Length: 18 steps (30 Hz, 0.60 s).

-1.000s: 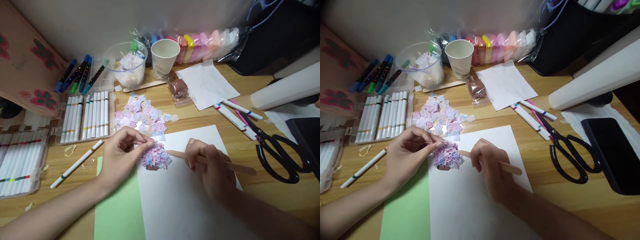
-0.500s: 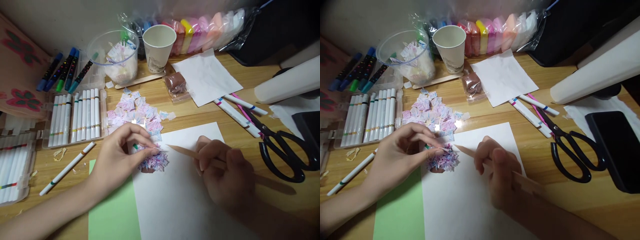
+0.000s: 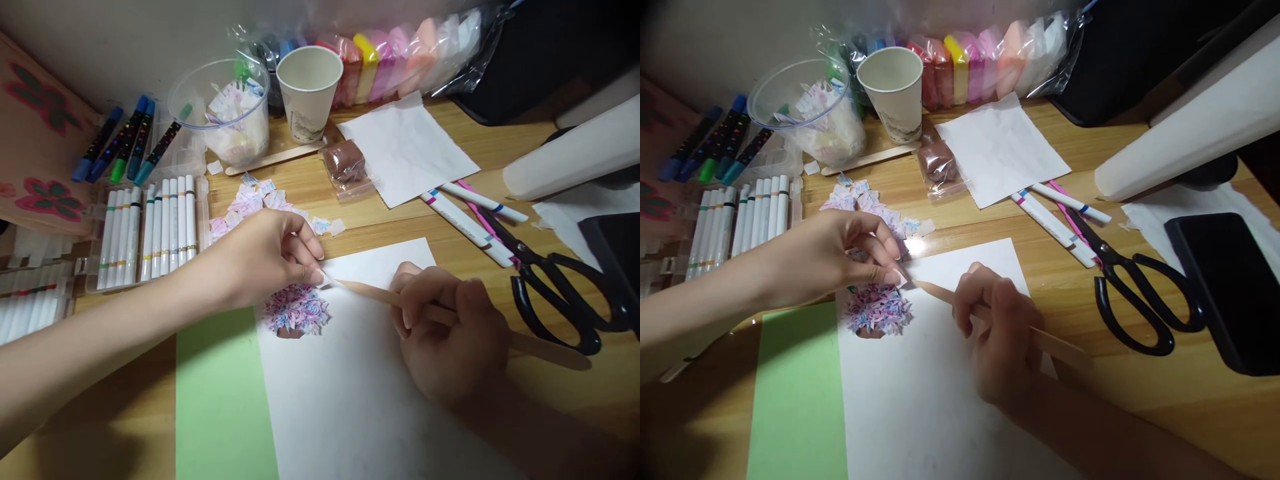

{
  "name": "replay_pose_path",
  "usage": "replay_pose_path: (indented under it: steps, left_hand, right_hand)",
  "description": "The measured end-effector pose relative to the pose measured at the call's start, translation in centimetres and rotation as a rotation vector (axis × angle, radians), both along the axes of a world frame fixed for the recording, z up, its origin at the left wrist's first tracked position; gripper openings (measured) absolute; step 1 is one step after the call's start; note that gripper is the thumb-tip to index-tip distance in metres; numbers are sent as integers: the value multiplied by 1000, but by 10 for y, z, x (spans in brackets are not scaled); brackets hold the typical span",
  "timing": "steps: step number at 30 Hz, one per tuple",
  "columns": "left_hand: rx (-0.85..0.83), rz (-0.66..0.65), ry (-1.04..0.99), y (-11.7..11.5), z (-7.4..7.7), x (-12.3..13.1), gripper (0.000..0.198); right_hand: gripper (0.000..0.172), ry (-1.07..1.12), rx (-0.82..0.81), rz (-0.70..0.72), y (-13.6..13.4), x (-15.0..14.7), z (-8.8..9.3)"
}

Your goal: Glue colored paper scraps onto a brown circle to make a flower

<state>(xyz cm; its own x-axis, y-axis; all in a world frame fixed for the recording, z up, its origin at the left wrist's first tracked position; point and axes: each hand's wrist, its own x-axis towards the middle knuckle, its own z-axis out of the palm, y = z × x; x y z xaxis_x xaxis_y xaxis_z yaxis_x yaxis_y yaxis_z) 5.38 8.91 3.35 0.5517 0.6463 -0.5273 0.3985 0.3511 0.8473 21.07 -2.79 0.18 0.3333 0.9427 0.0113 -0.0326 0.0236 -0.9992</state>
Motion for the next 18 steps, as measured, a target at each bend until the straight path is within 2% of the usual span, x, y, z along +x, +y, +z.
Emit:
replay_pose_path:
  steps: [6,10,14,18]
  left_hand:
    - [183,6,0,0,-2,9,21]
    - [323,-58,5,-2,-1,6,23]
    - [272,3,30,-3,-1,-2,23]
    - [180,-32,27,-2,0,-5,24]
  right_hand:
    - [52,30,-10,-29,1,0,0]
    - [53,51,-10,-25,0,1,1]
    - [53,50,-32,17,-1,0,-1]
    - [52,17,-85,61,-1,-1,-4]
